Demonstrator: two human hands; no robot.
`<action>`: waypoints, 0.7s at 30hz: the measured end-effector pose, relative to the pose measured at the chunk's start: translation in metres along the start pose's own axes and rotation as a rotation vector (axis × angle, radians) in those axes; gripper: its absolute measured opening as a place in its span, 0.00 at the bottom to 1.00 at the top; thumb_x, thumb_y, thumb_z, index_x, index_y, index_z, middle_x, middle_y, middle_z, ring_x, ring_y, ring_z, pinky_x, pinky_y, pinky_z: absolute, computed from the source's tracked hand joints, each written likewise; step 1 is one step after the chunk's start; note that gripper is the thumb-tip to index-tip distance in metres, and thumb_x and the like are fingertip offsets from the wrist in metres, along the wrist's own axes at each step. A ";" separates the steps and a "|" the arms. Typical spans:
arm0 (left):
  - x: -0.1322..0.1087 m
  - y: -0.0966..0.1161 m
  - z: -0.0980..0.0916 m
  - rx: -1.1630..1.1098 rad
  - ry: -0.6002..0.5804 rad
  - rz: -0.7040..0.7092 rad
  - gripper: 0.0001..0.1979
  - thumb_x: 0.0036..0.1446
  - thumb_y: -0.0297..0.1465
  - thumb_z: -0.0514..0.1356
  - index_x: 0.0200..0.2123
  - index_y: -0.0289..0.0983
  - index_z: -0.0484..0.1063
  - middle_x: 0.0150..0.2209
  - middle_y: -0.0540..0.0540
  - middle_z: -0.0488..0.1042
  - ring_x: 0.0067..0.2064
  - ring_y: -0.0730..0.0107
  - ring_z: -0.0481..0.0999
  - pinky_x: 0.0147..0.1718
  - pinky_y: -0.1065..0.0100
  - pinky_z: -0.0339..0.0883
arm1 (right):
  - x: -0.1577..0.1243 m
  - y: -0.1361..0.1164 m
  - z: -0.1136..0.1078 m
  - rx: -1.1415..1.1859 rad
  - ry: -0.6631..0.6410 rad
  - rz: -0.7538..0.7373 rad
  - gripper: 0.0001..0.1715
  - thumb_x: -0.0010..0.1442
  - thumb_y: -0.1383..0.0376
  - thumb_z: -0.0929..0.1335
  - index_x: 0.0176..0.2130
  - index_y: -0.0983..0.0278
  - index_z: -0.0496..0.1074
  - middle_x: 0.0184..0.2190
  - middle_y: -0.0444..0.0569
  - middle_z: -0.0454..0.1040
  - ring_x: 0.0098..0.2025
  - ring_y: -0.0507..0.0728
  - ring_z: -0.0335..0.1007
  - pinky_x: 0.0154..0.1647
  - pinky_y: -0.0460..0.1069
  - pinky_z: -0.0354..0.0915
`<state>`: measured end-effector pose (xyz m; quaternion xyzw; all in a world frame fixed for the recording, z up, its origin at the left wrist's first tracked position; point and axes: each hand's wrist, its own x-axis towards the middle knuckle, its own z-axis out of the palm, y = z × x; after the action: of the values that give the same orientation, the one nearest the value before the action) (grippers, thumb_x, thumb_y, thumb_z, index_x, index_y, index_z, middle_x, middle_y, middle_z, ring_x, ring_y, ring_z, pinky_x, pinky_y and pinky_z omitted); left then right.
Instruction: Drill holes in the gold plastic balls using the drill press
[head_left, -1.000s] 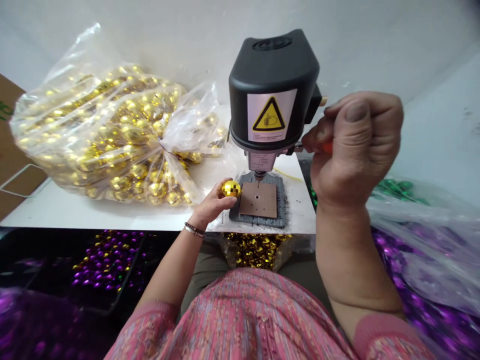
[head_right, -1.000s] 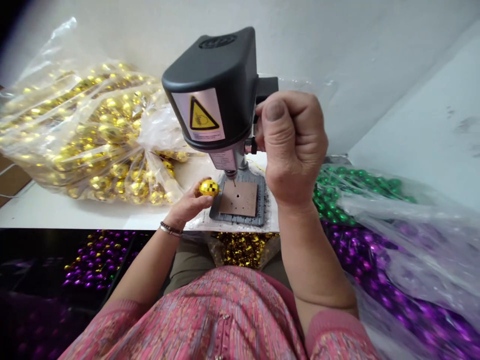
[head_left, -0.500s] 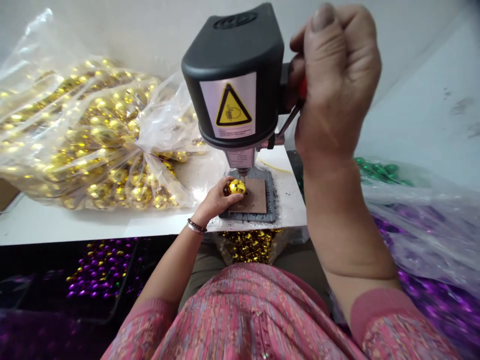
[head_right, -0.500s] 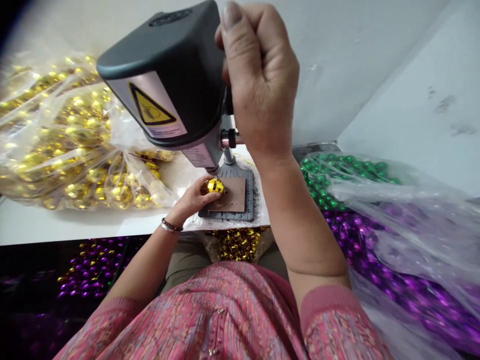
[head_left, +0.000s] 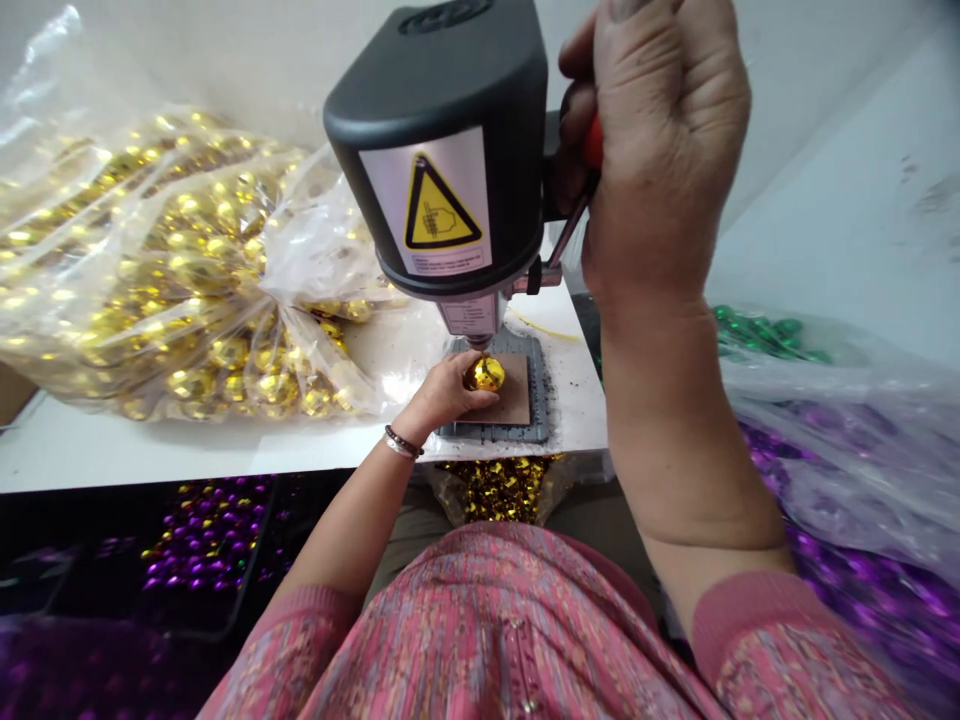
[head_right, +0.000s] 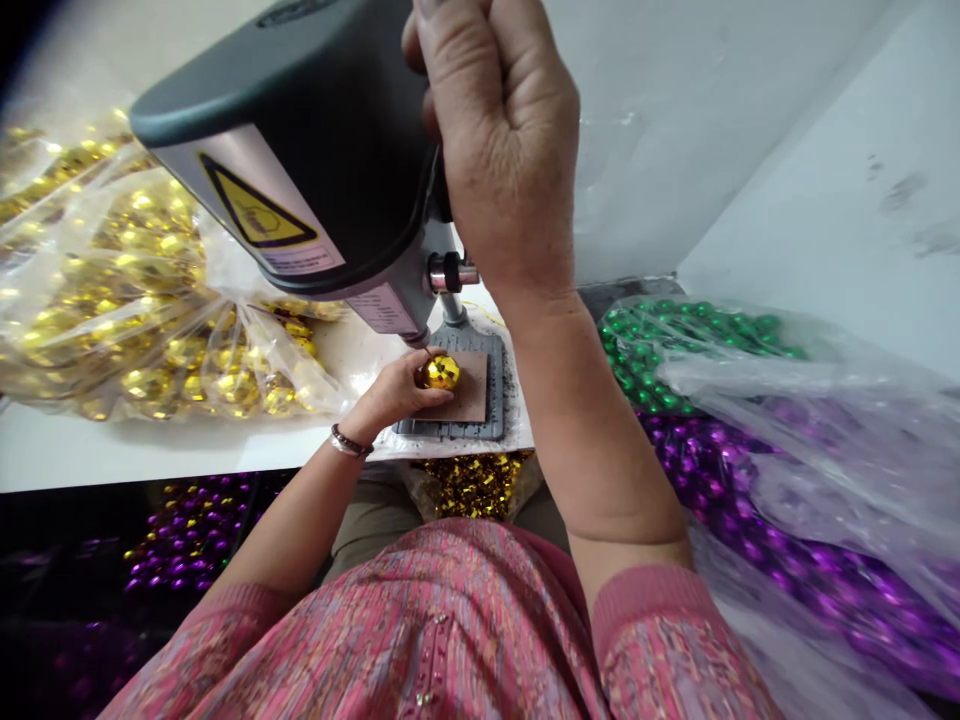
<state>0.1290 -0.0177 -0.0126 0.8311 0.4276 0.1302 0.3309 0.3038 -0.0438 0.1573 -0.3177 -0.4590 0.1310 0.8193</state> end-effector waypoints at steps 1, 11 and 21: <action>0.001 0.001 0.000 0.020 0.005 0.008 0.35 0.46 0.32 0.72 0.59 0.35 0.73 0.52 0.40 0.78 0.51 0.59 0.78 0.55 0.60 0.71 | 0.000 0.000 0.000 -0.001 -0.001 0.002 0.11 0.65 0.65 0.63 0.31 0.69 0.63 0.27 0.40 0.65 0.22 0.37 0.57 0.24 0.36 0.57; -0.002 -0.002 0.008 -0.129 -0.017 -0.044 0.37 0.46 0.33 0.72 0.61 0.36 0.72 0.50 0.43 0.81 0.49 0.59 0.80 0.53 0.60 0.73 | -0.014 -0.013 -0.004 -0.075 -0.054 -0.023 0.11 0.66 0.62 0.61 0.33 0.65 0.64 0.20 0.37 0.58 0.22 0.42 0.58 0.23 0.40 0.56; -0.003 -0.005 0.011 -0.146 -0.012 -0.015 0.32 0.47 0.33 0.71 0.57 0.39 0.75 0.47 0.47 0.82 0.46 0.59 0.80 0.48 0.63 0.72 | -0.077 -0.030 -0.030 -0.101 -0.112 0.027 0.09 0.62 0.56 0.69 0.38 0.58 0.76 0.18 0.37 0.62 0.18 0.42 0.59 0.19 0.43 0.57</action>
<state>0.1299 -0.0226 -0.0236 0.8022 0.4211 0.1536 0.3944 0.2849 -0.1175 0.1133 -0.3571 -0.5058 0.1363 0.7733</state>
